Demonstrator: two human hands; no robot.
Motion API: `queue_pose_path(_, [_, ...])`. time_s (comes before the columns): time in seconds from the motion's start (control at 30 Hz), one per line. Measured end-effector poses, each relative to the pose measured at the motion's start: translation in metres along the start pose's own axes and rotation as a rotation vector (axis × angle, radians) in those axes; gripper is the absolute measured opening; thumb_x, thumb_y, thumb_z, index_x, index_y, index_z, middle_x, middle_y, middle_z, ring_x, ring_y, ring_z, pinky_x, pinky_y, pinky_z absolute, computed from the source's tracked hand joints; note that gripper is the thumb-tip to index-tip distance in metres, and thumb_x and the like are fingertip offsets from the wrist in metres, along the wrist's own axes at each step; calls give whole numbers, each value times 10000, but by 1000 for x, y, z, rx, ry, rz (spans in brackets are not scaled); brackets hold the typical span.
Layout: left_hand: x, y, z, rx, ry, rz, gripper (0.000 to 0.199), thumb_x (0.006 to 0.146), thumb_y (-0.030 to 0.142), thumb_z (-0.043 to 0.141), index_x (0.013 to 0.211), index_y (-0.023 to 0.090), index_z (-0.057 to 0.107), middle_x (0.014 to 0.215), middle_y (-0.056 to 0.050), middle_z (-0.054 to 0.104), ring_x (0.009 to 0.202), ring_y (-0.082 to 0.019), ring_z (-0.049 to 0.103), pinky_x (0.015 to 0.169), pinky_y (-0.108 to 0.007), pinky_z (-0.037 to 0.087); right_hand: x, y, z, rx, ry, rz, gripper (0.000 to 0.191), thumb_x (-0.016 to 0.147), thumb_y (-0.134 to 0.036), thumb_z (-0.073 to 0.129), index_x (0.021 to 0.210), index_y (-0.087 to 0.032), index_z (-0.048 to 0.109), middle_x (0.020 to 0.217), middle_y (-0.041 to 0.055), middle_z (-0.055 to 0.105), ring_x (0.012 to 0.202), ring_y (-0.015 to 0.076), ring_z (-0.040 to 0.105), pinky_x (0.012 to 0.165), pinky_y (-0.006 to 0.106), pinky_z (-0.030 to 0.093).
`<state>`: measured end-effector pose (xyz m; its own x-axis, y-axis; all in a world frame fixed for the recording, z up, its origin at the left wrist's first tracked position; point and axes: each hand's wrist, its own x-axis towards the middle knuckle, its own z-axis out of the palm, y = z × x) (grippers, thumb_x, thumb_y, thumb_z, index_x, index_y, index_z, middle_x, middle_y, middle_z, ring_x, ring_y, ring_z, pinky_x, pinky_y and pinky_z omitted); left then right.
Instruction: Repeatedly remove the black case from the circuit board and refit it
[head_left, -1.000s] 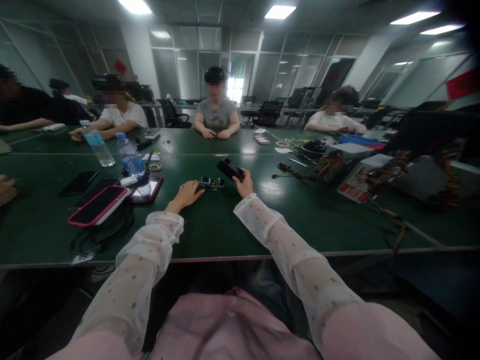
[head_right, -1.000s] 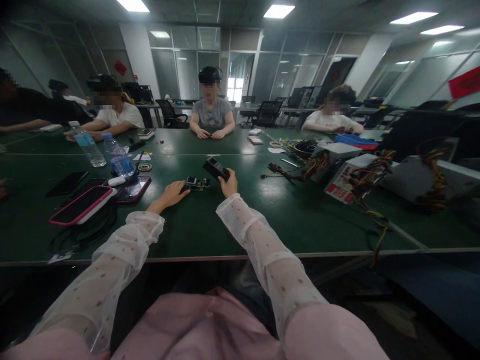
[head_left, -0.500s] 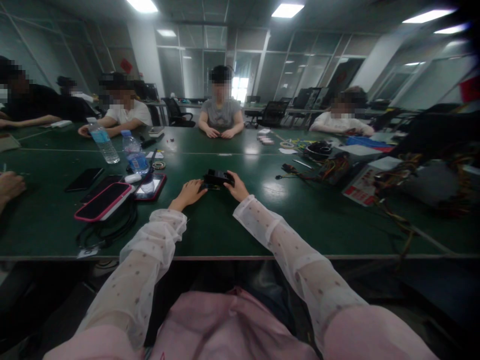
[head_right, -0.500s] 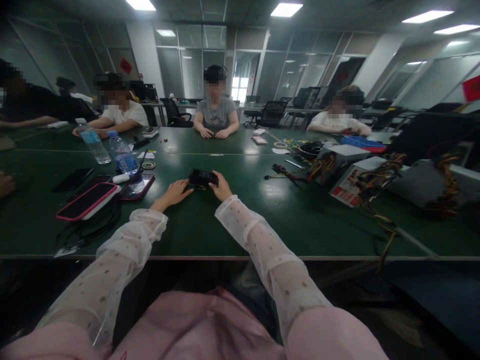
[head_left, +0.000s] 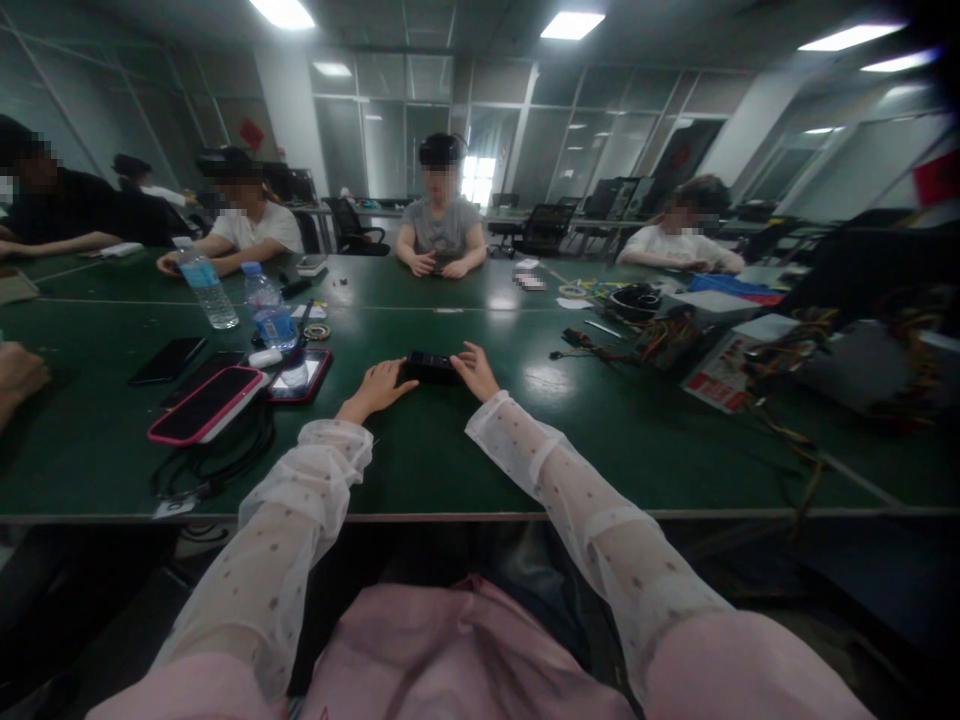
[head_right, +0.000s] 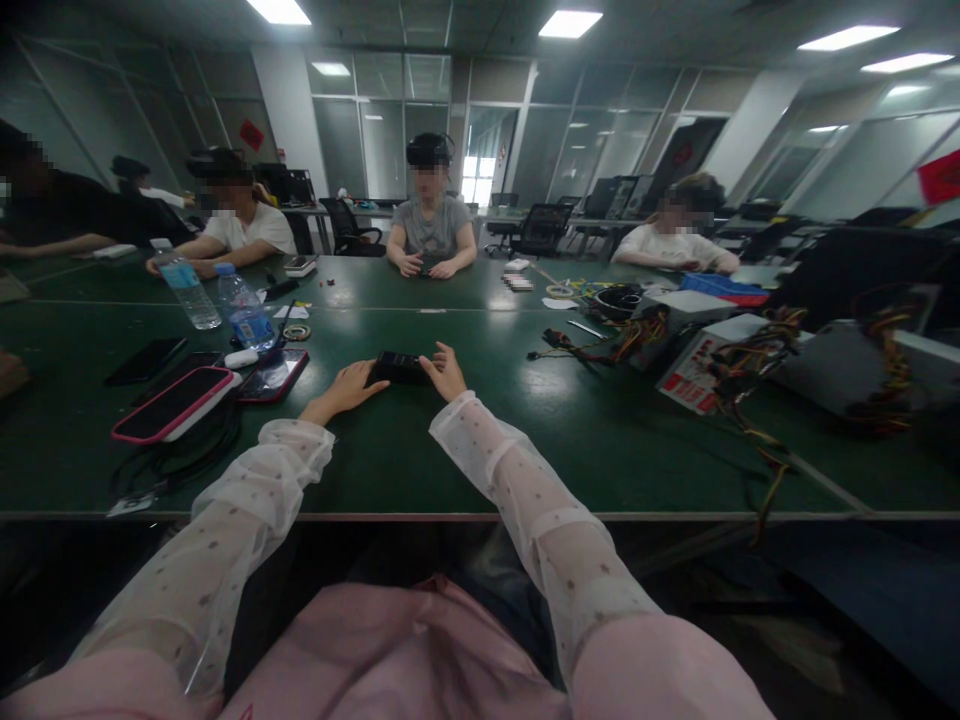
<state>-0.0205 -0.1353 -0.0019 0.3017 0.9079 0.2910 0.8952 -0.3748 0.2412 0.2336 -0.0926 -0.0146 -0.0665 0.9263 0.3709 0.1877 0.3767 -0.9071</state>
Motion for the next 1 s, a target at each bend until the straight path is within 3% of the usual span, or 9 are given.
queue_pose_path(0.2, [0, 0, 0, 4, 4, -3, 660, 932, 638, 391, 1417, 191, 408, 1421, -137, 505, 1331, -291, 440, 1097, -446, 335, -7, -7, 1, -95, -145, -64, 888, 642, -476, 806, 1397, -206, 424, 1199, 122, 583, 1106, 271, 612, 1028, 497, 464])
queue_pose_path(0.47, [0, 1, -2, 22, 3, -6, 619, 940, 616, 401, 1387, 188, 437, 1412, -139, 512, 1315, -294, 455, 1074, -442, 365, -9, -11, -3, -147, -173, -64, 781, 668, -267, 796, 1373, -206, 465, 1179, 100, 618, 1102, 262, 627, 1034, 491, 460])
queue_pose_path(0.73, [0, 2, -1, 38, 23, 13, 603, 944, 596, 412, 1342, 148, 470, 1380, -163, 528, 1281, -303, 483, 1055, -439, 386, -9, -15, -2, -129, -204, -122, 583, 668, -237, 783, 1216, -214, 584, 1131, 74, 652, 1086, 254, 628, 998, 485, 490])
queue_pose_path(1.0, [-1, 0, 1, 9, 19, 4, 621, 944, 607, 396, 1391, 178, 433, 1416, -150, 501, 1328, -299, 436, 1091, -454, 346, -8, -13, -5, -173, -197, -162, 540, 678, -270, 778, 1181, -207, 593, 1118, 79, 659, 1090, 257, 625, 1014, 489, 469])
